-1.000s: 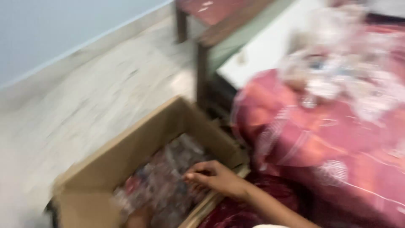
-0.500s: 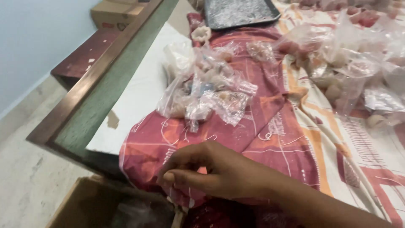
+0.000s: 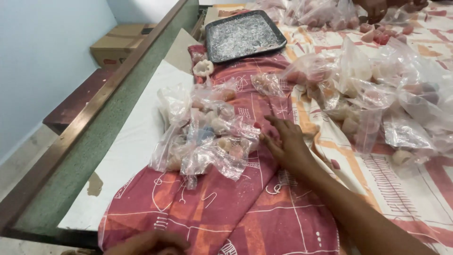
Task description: Organizing small items into plastic bags and placing them into a cardboard box.
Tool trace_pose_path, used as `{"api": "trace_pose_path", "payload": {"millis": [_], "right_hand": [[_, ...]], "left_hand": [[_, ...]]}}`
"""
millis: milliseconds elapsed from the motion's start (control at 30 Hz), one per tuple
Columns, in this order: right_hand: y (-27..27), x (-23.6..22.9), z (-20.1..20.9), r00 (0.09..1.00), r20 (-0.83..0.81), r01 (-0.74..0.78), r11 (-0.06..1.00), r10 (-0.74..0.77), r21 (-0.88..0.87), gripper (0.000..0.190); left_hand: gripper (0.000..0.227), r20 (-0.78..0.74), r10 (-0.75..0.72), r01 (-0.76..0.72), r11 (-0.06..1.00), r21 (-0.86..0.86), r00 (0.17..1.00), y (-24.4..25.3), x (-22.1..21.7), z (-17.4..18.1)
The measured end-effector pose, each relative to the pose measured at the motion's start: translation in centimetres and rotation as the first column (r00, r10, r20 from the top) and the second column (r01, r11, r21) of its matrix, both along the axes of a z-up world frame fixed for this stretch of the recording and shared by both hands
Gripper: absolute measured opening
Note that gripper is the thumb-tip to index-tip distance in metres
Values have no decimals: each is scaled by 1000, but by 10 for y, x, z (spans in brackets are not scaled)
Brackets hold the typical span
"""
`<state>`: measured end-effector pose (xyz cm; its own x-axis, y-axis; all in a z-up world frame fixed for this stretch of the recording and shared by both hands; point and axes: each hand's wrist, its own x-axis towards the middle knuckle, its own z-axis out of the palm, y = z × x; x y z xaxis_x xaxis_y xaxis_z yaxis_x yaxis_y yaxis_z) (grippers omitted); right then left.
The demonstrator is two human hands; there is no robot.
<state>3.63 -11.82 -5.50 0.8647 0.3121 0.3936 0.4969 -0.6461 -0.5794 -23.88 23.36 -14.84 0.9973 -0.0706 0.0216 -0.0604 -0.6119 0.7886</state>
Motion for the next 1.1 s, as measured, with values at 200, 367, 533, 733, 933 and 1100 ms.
{"api": "trace_pose_path", "payload": {"millis": [200,367,533,733,933,1100], "right_hand": [[0,1,0,988,-67,-139,990,140,23,42],[-2,6,-3,980,10,-200,976,200,87,18],[-1,14,-10,971,71,-236,961,227,146,21],[-1,18,-11,972,-111,-155,917,208,367,31],[-1,8,3,981,-67,-153,938,182,310,34],[-2,0,15,982,-11,-182,970,187,163,40]], "left_hand": [[22,388,-94,-8,968,251,917,-106,170,155],[34,258,120,-241,823,514,959,-144,244,145],[35,342,160,-334,769,545,926,-156,257,109],[31,467,81,-282,882,378,881,-143,250,113],[15,552,97,-312,898,312,828,-139,246,119],[23,613,74,-152,985,76,787,-140,252,118]]}}
